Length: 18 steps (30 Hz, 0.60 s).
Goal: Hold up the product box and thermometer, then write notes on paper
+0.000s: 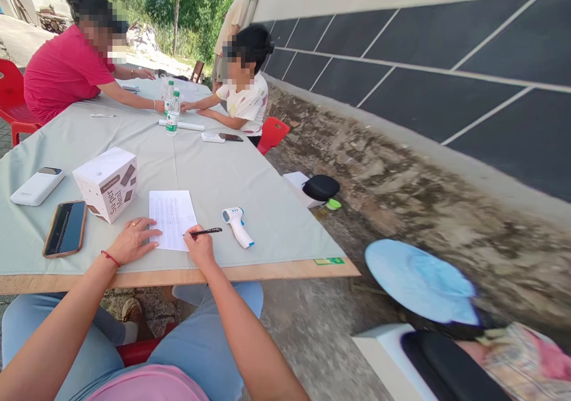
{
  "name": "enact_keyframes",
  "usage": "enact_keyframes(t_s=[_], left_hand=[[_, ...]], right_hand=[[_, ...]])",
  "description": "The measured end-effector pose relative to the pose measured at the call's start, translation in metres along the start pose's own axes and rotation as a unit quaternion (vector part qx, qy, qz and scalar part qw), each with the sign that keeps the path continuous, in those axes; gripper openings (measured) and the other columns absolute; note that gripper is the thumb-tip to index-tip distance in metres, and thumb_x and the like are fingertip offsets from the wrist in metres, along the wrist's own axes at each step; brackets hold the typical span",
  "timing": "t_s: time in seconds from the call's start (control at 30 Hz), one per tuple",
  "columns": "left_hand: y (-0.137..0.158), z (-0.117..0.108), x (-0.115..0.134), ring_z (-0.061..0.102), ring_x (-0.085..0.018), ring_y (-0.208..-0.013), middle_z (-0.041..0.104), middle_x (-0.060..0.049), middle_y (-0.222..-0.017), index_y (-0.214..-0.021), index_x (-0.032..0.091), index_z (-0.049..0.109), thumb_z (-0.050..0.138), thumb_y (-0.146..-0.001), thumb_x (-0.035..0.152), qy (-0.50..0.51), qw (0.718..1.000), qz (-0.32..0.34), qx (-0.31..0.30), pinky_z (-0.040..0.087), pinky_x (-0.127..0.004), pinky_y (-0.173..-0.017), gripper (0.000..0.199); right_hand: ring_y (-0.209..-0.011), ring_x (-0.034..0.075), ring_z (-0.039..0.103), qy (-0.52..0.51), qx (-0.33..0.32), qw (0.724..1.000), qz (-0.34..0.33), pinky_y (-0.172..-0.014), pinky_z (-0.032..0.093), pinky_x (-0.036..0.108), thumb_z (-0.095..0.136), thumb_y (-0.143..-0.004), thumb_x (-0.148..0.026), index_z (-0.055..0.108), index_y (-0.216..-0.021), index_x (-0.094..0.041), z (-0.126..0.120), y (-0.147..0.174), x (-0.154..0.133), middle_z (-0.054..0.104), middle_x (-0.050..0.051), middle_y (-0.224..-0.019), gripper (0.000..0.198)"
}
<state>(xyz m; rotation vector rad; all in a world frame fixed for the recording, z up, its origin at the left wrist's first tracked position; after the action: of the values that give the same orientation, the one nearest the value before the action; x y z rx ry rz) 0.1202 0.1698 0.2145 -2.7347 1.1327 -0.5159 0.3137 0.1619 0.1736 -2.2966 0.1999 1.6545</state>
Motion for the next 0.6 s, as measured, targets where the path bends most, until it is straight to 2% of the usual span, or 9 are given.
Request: enact_keyframes(t_s=[0.4,0.6], left_hand=[[0.0007,0.0004,-0.0007,0.052,-0.029,-0.115,0.058,-0.012,-0.124,-0.113,0.026,0.068,0.055,-0.089,0.040,0.002,1.000,0.008,0.013,0.039,-0.049,-0.099,0.030],[0.0004,-0.0009,0.0009,0.053,-0.028,-0.112,0.059,-0.011,-0.121,-0.111,0.026,0.067,0.055,-0.089,0.040,-0.002,0.999,0.024,0.035,0.041,-0.048,-0.096,0.029]], right_hand=[[-0.049,0.013,0.044,0.003,-0.003,1.000,-0.005,-0.050,0.035,0.025,0.051,-0.064,-0.039,0.052,-0.063,-0.022,0.0019,-0.0012,0.0034,0.048,-0.005,-0.050,0.018],[-0.056,0.014,0.050,-0.020,0.031,0.998,-0.055,-0.054,0.042,0.026,0.051,-0.075,-0.039,0.056,-0.074,-0.020,-0.0053,0.0023,0.0010,0.057,-0.002,-0.063,0.019]])
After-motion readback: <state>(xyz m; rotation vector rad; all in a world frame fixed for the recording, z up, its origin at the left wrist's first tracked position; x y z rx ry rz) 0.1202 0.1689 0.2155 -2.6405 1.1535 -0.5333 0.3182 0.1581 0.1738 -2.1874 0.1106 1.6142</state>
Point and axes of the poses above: each hand's wrist, its own y-axis away from the middle knuckle, its own z-axis out of the palm, x = y × z, the point moved 9 cm from there along -y, towards the middle knuckle
